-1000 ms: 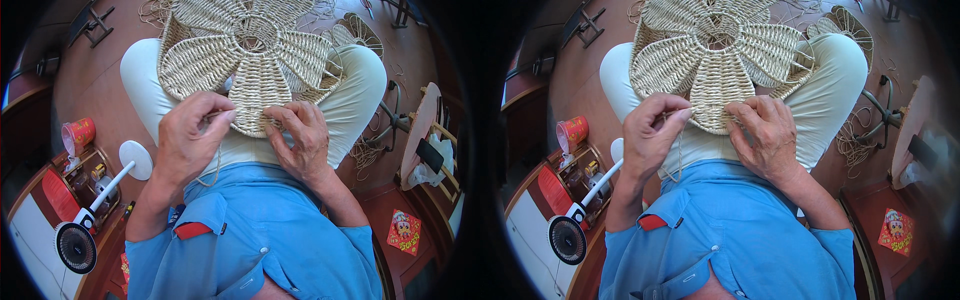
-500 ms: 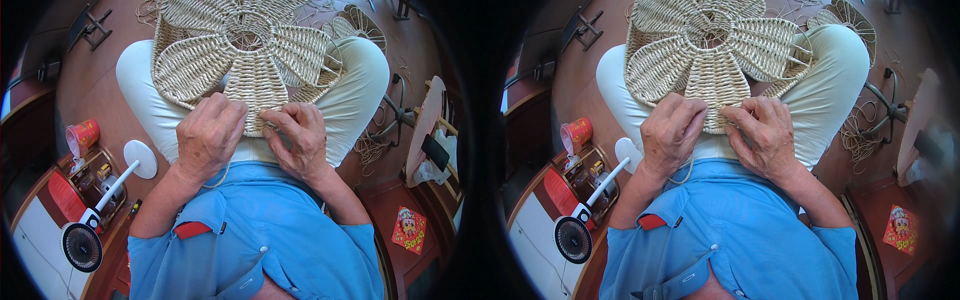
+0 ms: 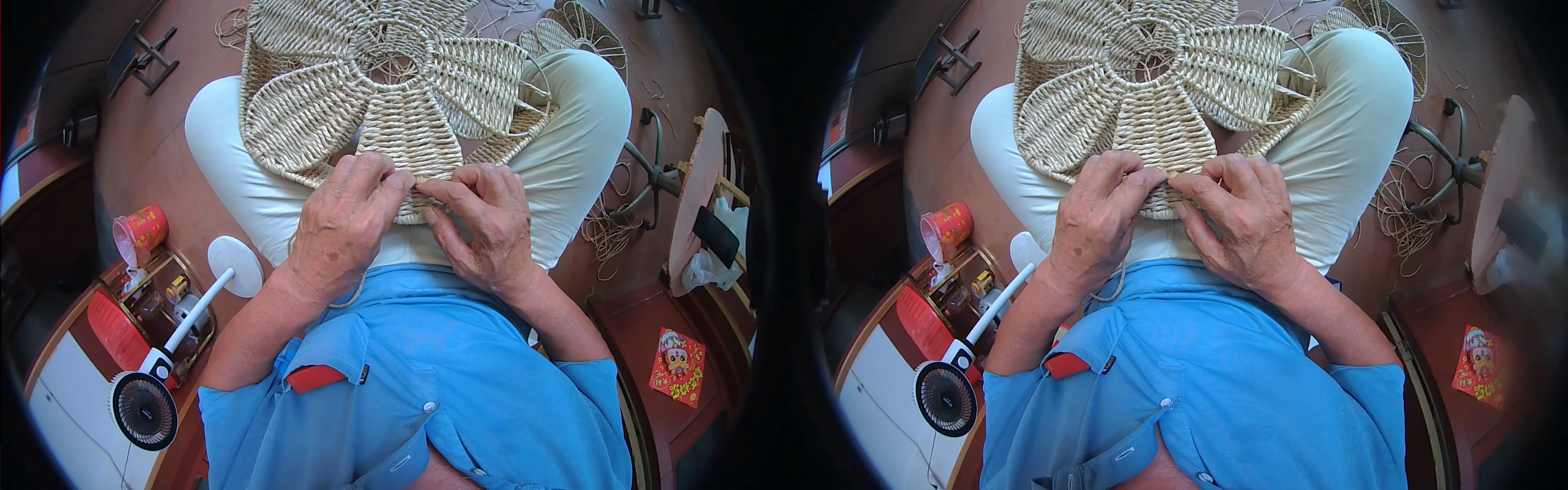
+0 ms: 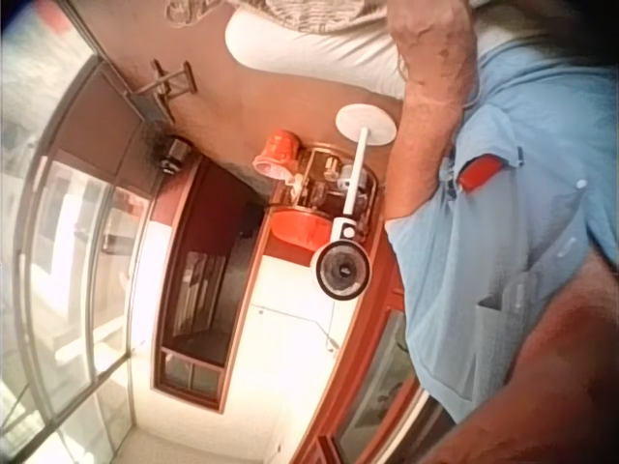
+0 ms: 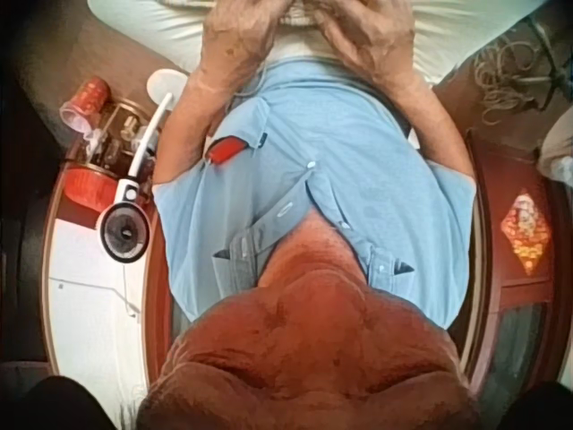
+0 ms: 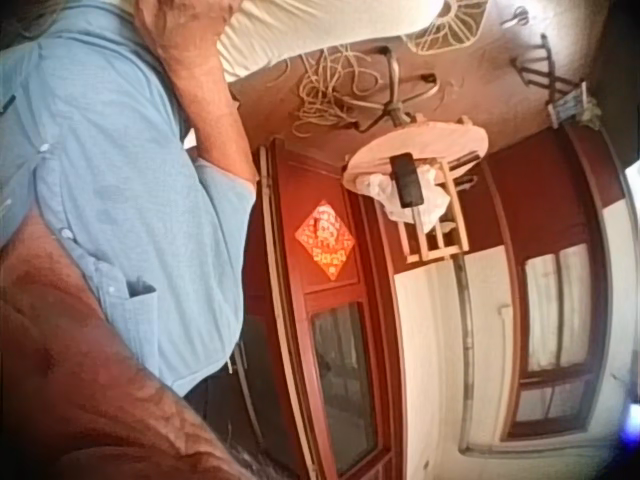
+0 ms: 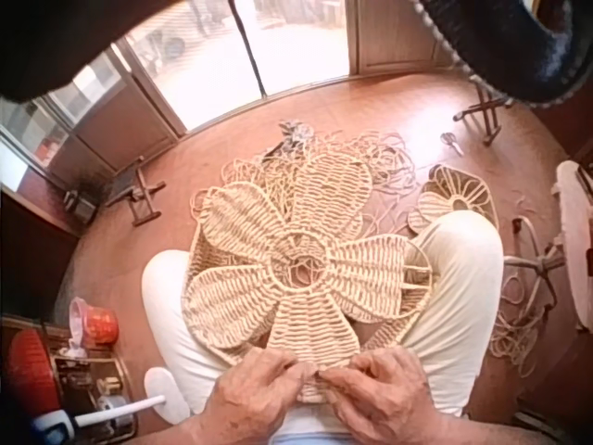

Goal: The person is weaving a large flower-shaped decorative object using straw or rope materials.

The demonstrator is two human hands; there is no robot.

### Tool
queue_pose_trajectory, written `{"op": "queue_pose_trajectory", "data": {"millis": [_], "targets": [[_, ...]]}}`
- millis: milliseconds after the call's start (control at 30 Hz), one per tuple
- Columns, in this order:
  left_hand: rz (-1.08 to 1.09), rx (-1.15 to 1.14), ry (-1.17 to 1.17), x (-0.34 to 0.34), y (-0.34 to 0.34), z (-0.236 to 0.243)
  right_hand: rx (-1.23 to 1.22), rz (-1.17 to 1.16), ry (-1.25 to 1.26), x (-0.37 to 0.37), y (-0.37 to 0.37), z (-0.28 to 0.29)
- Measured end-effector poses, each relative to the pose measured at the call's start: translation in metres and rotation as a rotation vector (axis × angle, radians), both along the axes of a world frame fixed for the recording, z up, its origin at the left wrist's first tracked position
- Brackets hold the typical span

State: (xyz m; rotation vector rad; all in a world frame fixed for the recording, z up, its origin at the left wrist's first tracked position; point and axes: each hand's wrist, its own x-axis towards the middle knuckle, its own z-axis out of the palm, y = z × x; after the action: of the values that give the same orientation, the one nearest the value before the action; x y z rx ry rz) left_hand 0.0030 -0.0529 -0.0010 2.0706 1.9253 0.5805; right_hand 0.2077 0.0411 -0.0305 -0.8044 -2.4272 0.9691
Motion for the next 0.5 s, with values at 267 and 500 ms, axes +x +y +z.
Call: {"op": "queue_pose_trajectory", "data": {"millis": [267, 500], "targets": [[0.055, -0.07, -0.025, 0.004, 0.012, 0.011, -0.138, -0.142, 0.031, 0.007, 0.019, 0.018], [0.182, 0.109, -0.153, 0.012, 0.011, -0.003, -0.915, -0.127, -0.013, 0.001, 0.047, 0.041]]}}
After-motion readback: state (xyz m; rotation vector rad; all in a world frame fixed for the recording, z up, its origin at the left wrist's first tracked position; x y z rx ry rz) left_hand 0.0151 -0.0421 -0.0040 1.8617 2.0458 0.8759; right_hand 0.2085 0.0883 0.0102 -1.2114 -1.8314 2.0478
